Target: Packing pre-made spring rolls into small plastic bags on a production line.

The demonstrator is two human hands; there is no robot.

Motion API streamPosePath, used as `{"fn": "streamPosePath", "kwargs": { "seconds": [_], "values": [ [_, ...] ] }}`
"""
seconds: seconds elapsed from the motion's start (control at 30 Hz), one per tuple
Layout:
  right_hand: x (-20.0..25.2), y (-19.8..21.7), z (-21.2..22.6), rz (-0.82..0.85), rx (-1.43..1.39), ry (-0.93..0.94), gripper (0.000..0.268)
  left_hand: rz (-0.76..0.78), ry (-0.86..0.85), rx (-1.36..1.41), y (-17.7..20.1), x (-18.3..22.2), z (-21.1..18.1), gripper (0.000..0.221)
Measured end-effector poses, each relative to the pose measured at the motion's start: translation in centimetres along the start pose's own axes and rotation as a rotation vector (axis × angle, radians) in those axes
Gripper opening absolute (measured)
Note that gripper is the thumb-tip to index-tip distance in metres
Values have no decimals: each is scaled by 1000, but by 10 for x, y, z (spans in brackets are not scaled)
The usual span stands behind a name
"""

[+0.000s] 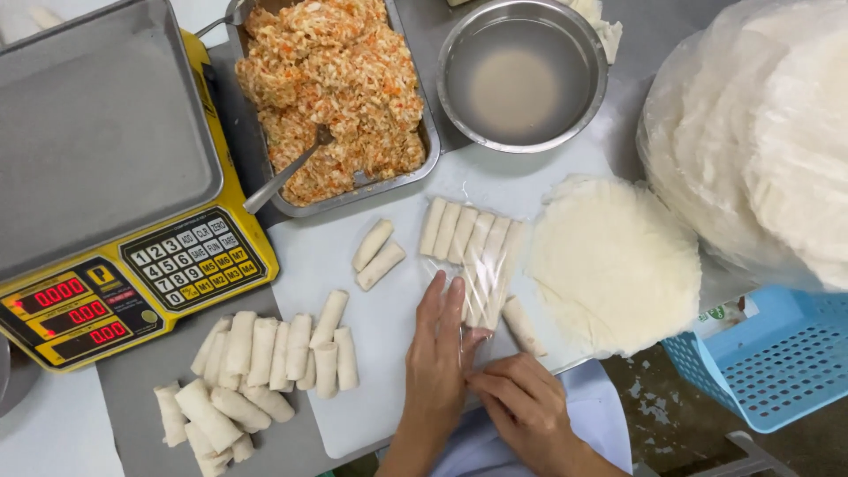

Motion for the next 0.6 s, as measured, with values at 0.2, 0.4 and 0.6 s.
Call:
{"fn": "streamPosePath", "kwargs": {
  "seconds": [0.2, 0.4, 0.6],
  "values": [
    [4, 2, -3, 35, -9, -6, 12, 241, -16, 274, 17, -8, -8, 73],
    [11, 8, -6, 91, -11, -31, 13, 352, 29, 236, 20, -7, -4, 71],
    [-9, 36, -29, 83, 209, -329, 28, 369, 181, 146, 104, -16, -8, 51]
  ]
}}
Point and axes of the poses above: each hand's wrist, its own x-axis away from the middle knuckle, its own y-axis out of the back of the hand, z = x × y, the point moved 1 cm from there along -x, towards the middle knuckle, and after that the axes turned 8 degrees about y, right-handed, at the moved point
